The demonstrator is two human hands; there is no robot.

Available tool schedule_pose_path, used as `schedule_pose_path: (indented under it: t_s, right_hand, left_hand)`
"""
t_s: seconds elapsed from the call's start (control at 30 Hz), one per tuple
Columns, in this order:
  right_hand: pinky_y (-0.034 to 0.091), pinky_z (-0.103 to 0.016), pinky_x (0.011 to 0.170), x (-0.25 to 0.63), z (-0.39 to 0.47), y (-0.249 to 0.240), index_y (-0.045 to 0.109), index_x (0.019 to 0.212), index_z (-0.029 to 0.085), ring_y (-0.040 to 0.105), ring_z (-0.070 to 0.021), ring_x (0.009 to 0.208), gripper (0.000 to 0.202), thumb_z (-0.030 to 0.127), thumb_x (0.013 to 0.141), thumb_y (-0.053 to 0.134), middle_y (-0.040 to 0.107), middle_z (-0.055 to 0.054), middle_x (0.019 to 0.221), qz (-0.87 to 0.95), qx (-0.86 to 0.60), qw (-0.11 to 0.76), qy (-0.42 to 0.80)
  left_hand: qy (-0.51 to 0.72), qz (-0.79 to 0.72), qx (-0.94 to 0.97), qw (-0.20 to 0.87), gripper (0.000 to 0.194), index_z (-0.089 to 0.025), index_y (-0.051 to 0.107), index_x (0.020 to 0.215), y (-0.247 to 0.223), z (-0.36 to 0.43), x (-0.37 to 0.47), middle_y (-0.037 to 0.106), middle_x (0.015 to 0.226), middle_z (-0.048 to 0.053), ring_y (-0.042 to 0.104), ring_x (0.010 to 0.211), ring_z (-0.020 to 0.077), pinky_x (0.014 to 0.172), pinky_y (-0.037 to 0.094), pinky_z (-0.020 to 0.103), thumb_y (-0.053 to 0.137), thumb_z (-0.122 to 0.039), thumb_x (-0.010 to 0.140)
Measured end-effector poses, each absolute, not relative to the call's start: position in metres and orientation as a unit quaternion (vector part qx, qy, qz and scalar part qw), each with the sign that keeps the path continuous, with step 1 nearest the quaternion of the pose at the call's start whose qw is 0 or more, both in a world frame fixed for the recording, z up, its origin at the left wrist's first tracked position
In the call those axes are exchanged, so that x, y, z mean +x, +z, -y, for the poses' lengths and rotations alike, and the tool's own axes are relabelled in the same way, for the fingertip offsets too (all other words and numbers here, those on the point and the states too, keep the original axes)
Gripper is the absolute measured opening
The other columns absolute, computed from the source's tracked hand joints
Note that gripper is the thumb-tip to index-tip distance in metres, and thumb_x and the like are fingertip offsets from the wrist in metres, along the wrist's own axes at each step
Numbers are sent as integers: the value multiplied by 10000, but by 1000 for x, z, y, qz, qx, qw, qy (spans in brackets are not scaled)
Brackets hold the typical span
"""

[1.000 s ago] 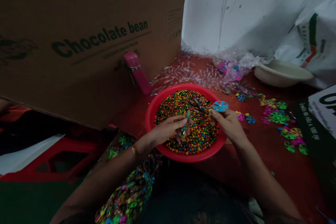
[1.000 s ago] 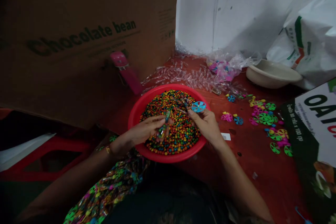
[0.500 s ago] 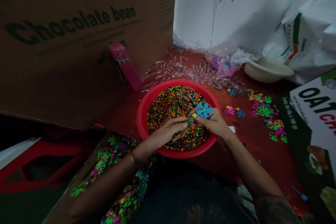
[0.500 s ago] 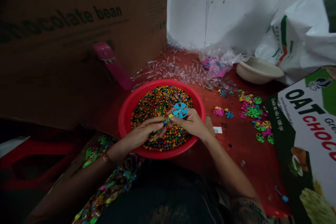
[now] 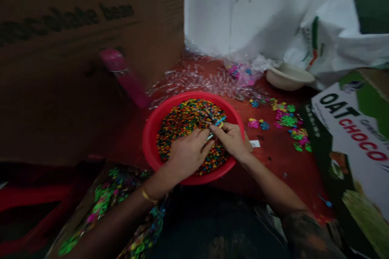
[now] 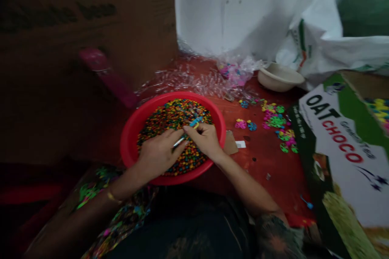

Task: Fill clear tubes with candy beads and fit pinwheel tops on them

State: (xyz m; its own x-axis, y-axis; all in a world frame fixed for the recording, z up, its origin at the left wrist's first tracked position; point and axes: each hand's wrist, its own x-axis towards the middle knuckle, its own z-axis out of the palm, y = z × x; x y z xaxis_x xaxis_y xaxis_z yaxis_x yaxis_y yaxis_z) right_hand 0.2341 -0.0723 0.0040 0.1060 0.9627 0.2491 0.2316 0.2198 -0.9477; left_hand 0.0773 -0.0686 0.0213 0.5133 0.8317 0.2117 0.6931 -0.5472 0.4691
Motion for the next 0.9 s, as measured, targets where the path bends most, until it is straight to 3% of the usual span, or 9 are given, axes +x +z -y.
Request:
schedule_pose_path:
  t_s: [0.13,0.2,0.33,0.4,0.53,0.6,0.67,0.8,0.9]
  right_hand:
    - [339,-206,503,243,79,30,503,556,174,392,-65,500,306,396,761,554,435,44,508,640,-489,544,237]
    - [335,-206,508,246,77,31,487,549,181,384,-63,503,313,406,757,553,433,47,515,659,-483,533,220]
    - [280,-209,460,241,61,8,413,515,183,330,-60,479,397,458,789,499,376,54,491,584,-531,548,276]
    - [257,-214,442,236,56,-1,392,508,187,306,-60,461,420,478,797,484,342,60,472,553,-533,560,311]
    - [304,-213,476,234,62,7,414,510,188,348,-62,473,399,460,783,516,388,55,480,603,-472,562,313]
    - [322,-213,491,235,68,13,429,507,190,365,-65,477,383,442,781,520,412,50,482,640,-445,547,305]
    - [319,-214,482,234,71,14,416,497,194,360,-68,472,390,436,789,505,406,48,479,647,-441,543,302]
    - [323,-218,486,226,66,3,407,502,193,376,-73,481,397,438,806,480,405,41,490,642,-473,538,275]
    - [351,-219,511,226,67,2,490,552,183,431,-81,506,376,448,819,485,469,28,526,692,-463,487,263]
  left_hand:
    - [152,-366,778,488,548,-171,526,1117,21,54,64,601,694,49,445,420,121,397,360,250,182,-516,865]
    - [131,-377,786,473,538,-176,549,1088,18,50,63,584,647,37,457,441,128,422,383,252,241,-545,845]
    - [211,-494,795,282,423,-187,567,1047,13,58,72,591,868,85,559,718,192,557,422,259,428,-500,799]
    - [227,-527,784,234,418,-195,560,1031,12,62,74,587,871,77,559,723,195,546,404,249,476,-513,774]
    - [167,-456,725,489,525,-204,512,1060,13,65,70,564,659,19,507,530,141,440,343,217,366,-628,788]
    - [154,-416,702,558,526,-195,522,1017,12,66,69,530,591,6,479,493,128,438,342,217,278,-617,823]
    - [179,-418,753,475,446,-195,534,991,9,68,71,526,583,-1,498,525,130,492,369,227,325,-557,837]
    - [203,-480,833,189,332,-189,561,971,3,76,79,610,670,29,570,613,167,541,368,247,381,-437,844]
    - [210,-492,835,126,331,-189,578,923,5,83,69,642,727,34,594,656,169,564,385,242,365,-434,858]
